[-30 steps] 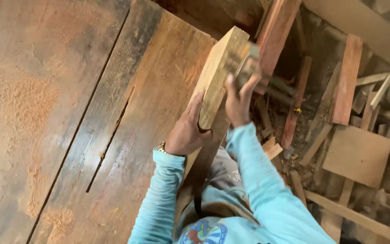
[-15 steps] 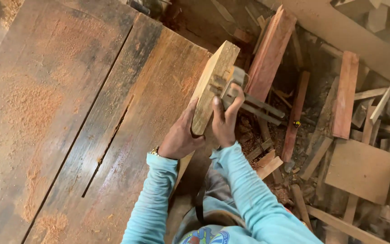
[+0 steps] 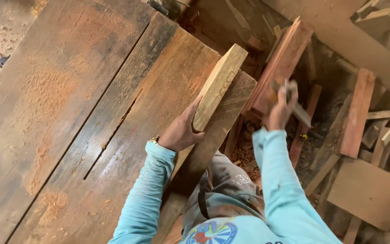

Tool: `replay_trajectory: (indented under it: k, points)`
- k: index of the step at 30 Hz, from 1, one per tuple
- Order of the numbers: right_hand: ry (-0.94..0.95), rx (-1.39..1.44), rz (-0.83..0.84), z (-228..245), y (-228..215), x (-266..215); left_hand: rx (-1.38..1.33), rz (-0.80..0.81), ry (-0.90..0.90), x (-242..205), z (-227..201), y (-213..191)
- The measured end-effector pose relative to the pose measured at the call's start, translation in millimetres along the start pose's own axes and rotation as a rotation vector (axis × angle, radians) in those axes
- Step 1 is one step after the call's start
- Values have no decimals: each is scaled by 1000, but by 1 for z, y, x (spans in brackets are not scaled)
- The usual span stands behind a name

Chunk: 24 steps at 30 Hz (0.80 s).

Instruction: Mark and cut wooden planks using a table saw and marking gauge in a workshop.

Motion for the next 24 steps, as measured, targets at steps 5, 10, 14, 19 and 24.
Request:
replay_trajectory:
  k: [5,10,14,19,24]
  points:
    - [655,-358,-77,-76,-169,-44,13,-23,7,-5,2,1]
    - [530,-862,388,-165,-283,-51,458,-203,-233,-22,-27,6]
    - [977,-539,-76,-236,-311,-38,890,-630,-138,-37,-62,31]
    - [788,-476,227,-292,-198,82,973,-799,-284,-28,-35,46]
    - [799,-344,208,-236,-35,197,1033,-846,-318,-23,-7,32]
Point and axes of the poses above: each hand's wrist, its own x-axis towards the middle knuckle, its own y-axis out of the palm, z = x × y, the point moved 6 cm from there along x, towards the middle knuckle, and after that the axes turned 14 degrees about -z, right-handed, at the moved point
